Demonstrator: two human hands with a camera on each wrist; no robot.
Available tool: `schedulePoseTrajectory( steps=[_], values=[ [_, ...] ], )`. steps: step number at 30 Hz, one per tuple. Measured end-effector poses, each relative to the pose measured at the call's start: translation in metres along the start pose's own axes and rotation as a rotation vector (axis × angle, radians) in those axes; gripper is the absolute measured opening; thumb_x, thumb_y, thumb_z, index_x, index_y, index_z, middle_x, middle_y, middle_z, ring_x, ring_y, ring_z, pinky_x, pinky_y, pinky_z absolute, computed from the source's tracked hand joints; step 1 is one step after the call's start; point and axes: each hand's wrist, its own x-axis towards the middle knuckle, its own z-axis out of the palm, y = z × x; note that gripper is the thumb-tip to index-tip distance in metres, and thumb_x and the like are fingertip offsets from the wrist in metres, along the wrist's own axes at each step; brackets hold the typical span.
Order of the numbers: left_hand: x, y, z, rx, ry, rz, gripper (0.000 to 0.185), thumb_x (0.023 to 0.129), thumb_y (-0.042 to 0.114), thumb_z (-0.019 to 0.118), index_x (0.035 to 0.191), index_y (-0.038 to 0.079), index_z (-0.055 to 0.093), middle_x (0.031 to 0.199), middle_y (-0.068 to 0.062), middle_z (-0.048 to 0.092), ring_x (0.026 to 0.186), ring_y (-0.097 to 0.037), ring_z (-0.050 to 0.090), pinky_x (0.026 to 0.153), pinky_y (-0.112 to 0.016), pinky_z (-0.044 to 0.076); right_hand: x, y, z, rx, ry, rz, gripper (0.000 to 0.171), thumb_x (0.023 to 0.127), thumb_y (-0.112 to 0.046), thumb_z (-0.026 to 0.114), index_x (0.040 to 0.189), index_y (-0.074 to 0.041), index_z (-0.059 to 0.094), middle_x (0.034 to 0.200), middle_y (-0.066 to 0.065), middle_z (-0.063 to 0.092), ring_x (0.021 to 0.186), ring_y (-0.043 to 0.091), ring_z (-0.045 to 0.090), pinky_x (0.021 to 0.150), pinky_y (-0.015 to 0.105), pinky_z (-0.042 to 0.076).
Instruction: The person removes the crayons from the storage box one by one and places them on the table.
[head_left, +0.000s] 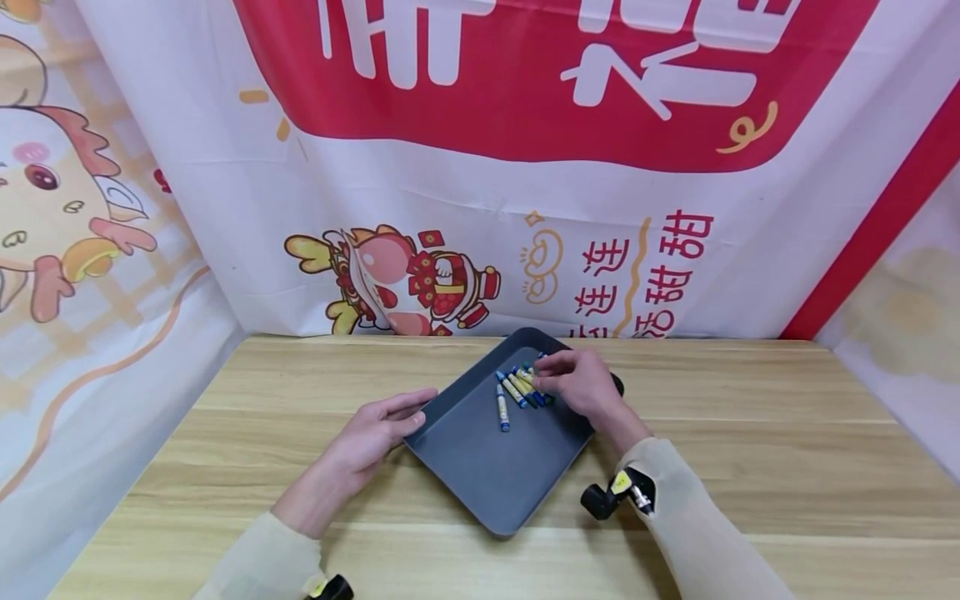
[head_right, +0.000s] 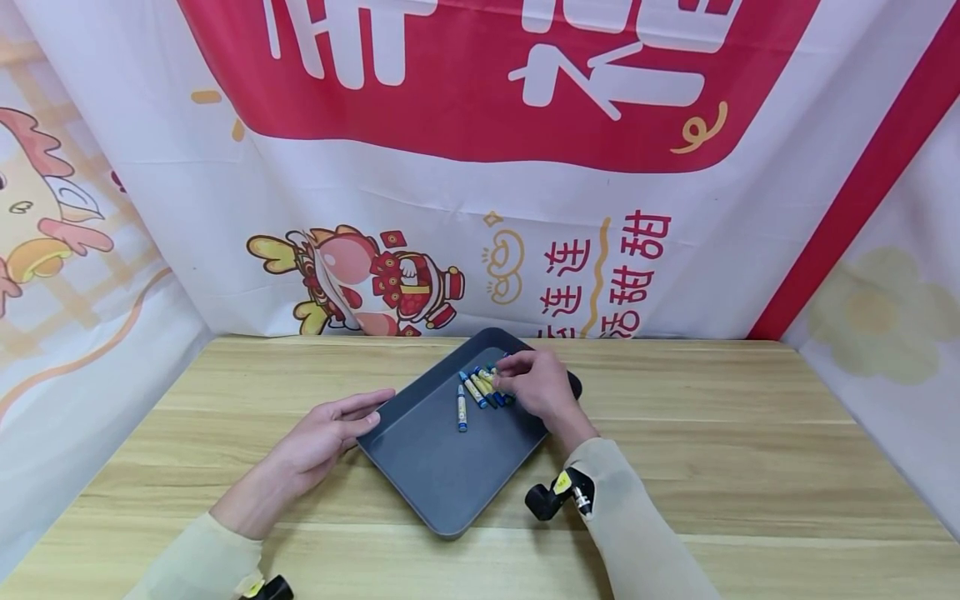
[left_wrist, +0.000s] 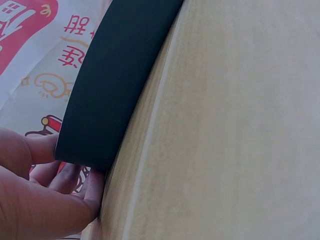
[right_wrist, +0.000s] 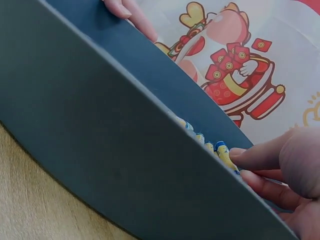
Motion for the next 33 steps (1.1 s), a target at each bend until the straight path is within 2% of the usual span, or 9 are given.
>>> schedulePoseTrajectory(
  steps=[14,23,33],
  values=[
    [-0.0003,-0.0006,0.0004,-0.009,-0.018,0.020,0.045,0.108,0.011,0.058,0.153,0.010,0.057,0.161,-0.013,0.054,0.140,-0.020,0.058,0.126,-0.045,0.039,0.0014,0.0001,0.0043,-0.058,0.006,0.021,0.023,0.091,-0.007,0.083,0.114,-0.011,0.082,0.106,0.007,0.079,0.097,0.018,0.068,0.080,0.026,0.053],
    [0.0000,-0.0005,-0.0001,-0.010,-0.026,0.022,0.046,0.108,0.011,0.058,0.154,0.009,0.056,0.161,-0.013,0.054,0.141,-0.021,0.058,0.127,-0.046,0.039,-0.0003,-0.0020,0.0054,-0.145,0.022,0.022,0.020,0.092,-0.013,0.084,0.111,-0.016,0.084,0.105,0.005,0.077,0.095,0.020,0.064,0.078,0.028,0.050],
    [0.0001,0.0005,0.0004,-0.015,-0.028,0.017,0.046,0.108,0.010,0.057,0.154,0.009,0.056,0.162,-0.014,0.053,0.142,-0.022,0.057,0.127,-0.046,0.039,-0.0048,-0.0007,0.0043,-0.163,0.046,-0.026,0.017,0.096,-0.017,0.080,0.113,-0.017,0.084,0.119,0.008,0.076,0.102,0.022,0.064,0.081,0.030,0.051]
  ],
)
